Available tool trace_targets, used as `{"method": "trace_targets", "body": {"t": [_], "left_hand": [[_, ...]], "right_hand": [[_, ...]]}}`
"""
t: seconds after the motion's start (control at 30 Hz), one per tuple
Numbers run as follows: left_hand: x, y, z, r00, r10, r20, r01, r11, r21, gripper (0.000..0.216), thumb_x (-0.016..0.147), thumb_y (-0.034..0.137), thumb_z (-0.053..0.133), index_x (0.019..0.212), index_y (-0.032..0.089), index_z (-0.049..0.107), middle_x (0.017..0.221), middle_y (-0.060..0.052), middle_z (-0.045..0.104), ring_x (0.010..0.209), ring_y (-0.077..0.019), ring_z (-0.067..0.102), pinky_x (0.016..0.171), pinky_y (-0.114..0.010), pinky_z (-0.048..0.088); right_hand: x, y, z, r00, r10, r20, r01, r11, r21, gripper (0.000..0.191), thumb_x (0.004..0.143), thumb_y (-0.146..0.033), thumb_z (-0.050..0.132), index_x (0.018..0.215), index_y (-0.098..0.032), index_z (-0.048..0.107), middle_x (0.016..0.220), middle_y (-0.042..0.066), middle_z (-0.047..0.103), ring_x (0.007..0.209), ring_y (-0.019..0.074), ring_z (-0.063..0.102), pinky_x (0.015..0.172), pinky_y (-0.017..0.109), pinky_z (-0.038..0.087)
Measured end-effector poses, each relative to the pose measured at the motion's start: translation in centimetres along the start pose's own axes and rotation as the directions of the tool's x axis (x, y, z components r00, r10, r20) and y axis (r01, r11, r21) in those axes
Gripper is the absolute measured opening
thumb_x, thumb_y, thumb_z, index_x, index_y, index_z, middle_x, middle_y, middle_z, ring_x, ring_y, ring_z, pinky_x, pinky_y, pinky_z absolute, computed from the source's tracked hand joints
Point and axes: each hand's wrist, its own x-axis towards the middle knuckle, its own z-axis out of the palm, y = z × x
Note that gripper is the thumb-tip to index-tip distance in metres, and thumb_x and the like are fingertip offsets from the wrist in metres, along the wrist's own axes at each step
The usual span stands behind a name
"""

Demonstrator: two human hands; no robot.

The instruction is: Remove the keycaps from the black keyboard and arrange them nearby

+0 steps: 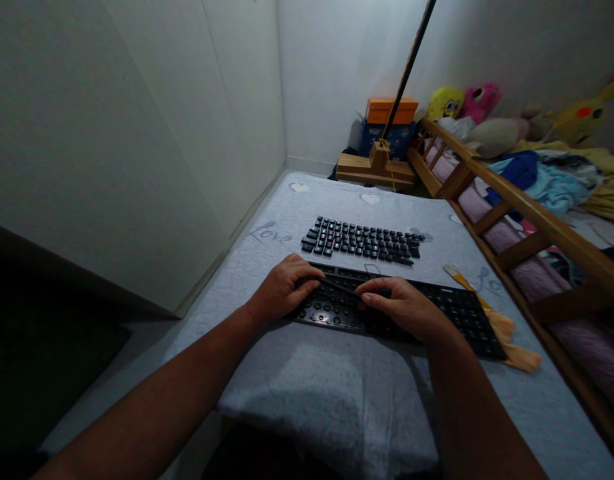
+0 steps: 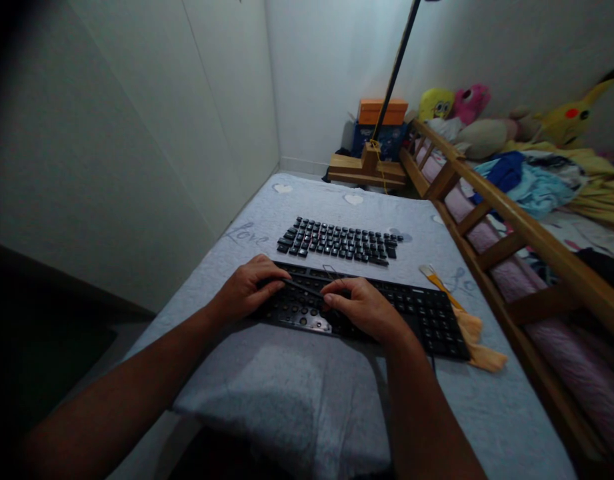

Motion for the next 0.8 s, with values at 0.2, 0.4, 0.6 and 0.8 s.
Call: {"method": "trace_targets", "body": {"t": [0.2, 0.4, 0.6, 0.8], "left_hand": [[0.0, 0.0, 0.1, 1.000, -0.009, -0.007, 0.009, 1.000, -0.012, 0.020, 0.088, 0.016, 0.059, 0.104, 0.021, 0.070, 0.091, -0.004, 0.069, 0.094, -0.0200, 0.058, 0.088, -0.039, 0.048], [-0.1, 0.1, 0.0, 0.999, -0.042, -0.021, 0.041, 0.999, -0.030, 0.021, 0.088, 0.016, 0.059, 0.106, 0.021, 0.069, 0.092, -0.004, 0.069, 0.094, -0.0197, 0.059, 0.088, -0.038, 0.048], [0.0, 0.2, 0.0, 1.000, -0.016, -0.018, 0.016, 1.000, 0.010, 0.019, 0.088, 0.014, 0.058, 0.102, 0.019, 0.069, 0.090, -0.004, 0.069, 0.092, -0.0198, 0.058, 0.086, -0.037, 0.047], [0.0, 0.1, 0.0, 1.000, -0.004, -0.015, 0.005, 0.999, 0.036, 0.019, 0.086, 0.012, 0.058, 0.101, 0.019, 0.069, 0.091, -0.004, 0.069, 0.092, -0.0202, 0.057, 0.085, -0.038, 0.048]], "right_hand": [[0.5, -1.4, -0.9, 0.993, -0.048, 0.103, 0.073, 0.965, -0.251, 0.022, 0.085, -0.029, 0.058, 0.093, -0.017, 0.074, 0.083, 0.005, 0.073, 0.072, 0.0159, 0.061, 0.063, 0.026, 0.043], [1.3, -0.8, -1.3, 0.989, -0.081, 0.122, 0.113, 0.954, -0.277, 0.024, 0.087, -0.031, 0.055, 0.093, -0.017, 0.074, 0.084, 0.005, 0.073, 0.074, 0.0166, 0.062, 0.065, 0.027, 0.044], [1.5, -0.8, -1.4, 0.988, -0.068, 0.139, 0.107, 0.950, -0.292, 0.024, 0.087, -0.031, 0.055, 0.095, -0.018, 0.074, 0.084, 0.005, 0.073, 0.075, 0.0176, 0.063, 0.066, 0.028, 0.044], [1.7, -1.3, -1.4, 0.985, -0.120, 0.125, 0.156, 0.927, -0.341, 0.019, 0.082, -0.028, 0.062, 0.091, -0.019, 0.074, 0.088, 0.004, 0.073, 0.077, 0.0182, 0.063, 0.070, 0.029, 0.045]]}}
